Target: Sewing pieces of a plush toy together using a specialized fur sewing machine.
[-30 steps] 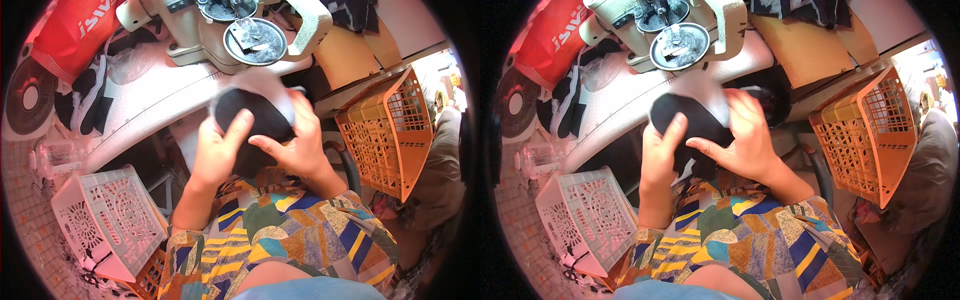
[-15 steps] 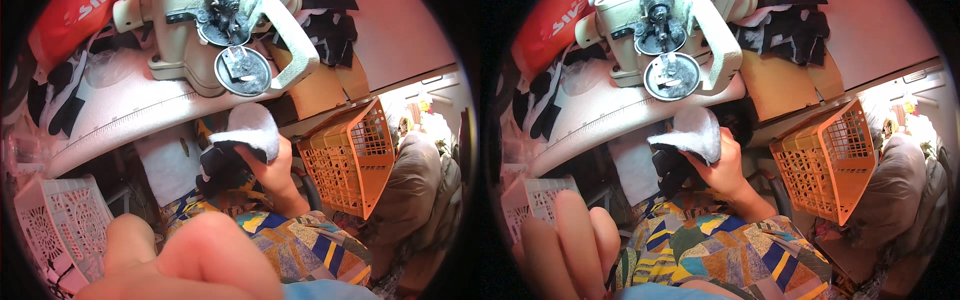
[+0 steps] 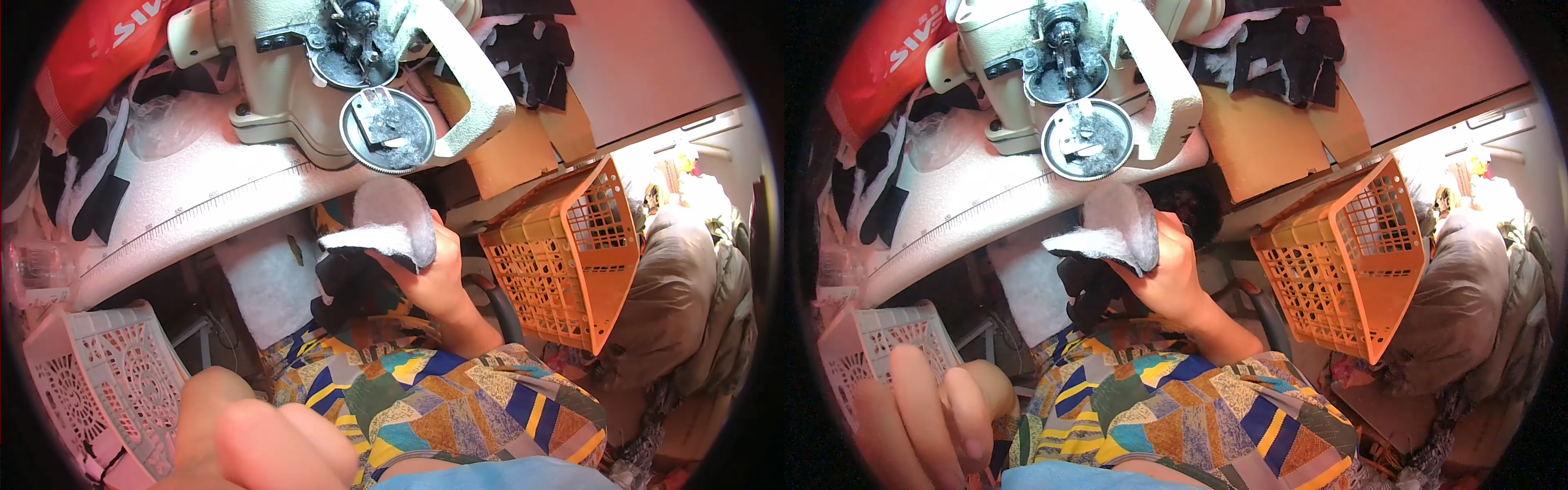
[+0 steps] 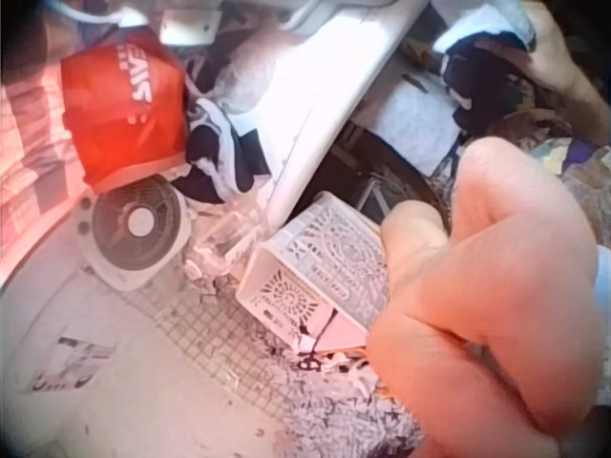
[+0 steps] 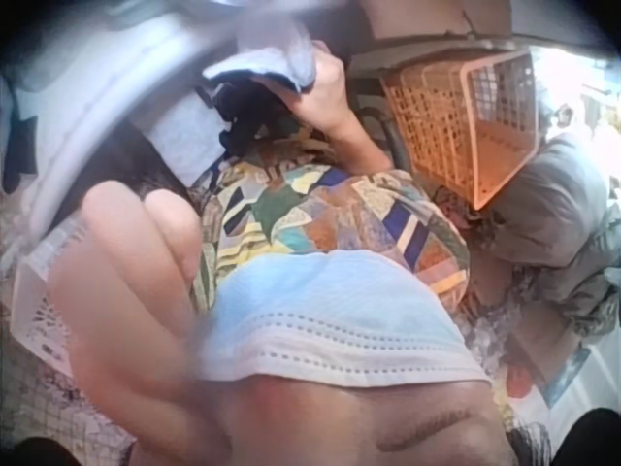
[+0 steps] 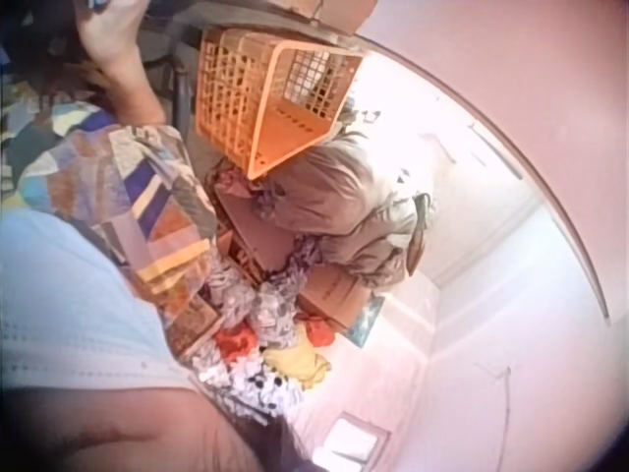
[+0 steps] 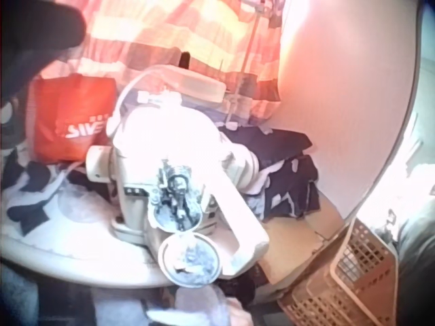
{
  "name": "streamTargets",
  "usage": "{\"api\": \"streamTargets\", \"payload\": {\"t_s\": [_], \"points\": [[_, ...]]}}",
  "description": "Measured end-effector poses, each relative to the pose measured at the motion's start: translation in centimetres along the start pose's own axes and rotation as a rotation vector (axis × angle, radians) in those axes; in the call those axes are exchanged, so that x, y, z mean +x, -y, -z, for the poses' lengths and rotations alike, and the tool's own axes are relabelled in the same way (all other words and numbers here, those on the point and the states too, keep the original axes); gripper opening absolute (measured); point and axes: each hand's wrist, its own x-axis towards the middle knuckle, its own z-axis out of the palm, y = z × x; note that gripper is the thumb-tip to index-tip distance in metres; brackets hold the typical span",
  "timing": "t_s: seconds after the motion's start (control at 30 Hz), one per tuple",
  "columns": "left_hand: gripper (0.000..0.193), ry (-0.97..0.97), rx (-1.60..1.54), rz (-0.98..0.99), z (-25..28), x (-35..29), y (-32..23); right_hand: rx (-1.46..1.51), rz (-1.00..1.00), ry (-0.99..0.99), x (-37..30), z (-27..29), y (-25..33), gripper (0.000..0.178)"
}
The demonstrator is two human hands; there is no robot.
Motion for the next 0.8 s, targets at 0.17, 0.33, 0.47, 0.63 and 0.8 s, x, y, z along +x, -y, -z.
{"api": "streamTargets", "payload": {"t_s": [0.17, 0.33, 0.47, 0.63, 0.8], "points": [[0.018, 0.017, 0.047, 0.047, 0.4, -0.6, 0.1, -0.004, 0.019, 0.002, 0.1, -0.1, -0.2, 0.023], [0.018, 0.02, 0.078, 0.072, 0.6, -0.9, 0.5, -0.013, 0.019, 0.01, -0.1, -0.1, -0.4, 0.024], [0.018, 0.036, 0.123, 0.128, 1.5, -1.5, 0.3, 0.01, 0.057, 0.037, 0.4, -0.4, 0.0, 0.025], [0.018, 0.025, 0.118, 0.103, 0.8, -1.4, 0.9, -0.034, 0.035, 0.016, -0.3, 0.0, -0.7, 0.027], [0.018, -0.024, 0.101, 0.192, 1.6, -1.6, 1.5, -0.023, 0.039, 0.015, 0.1, -0.3, 0.1, 0.034]]}}
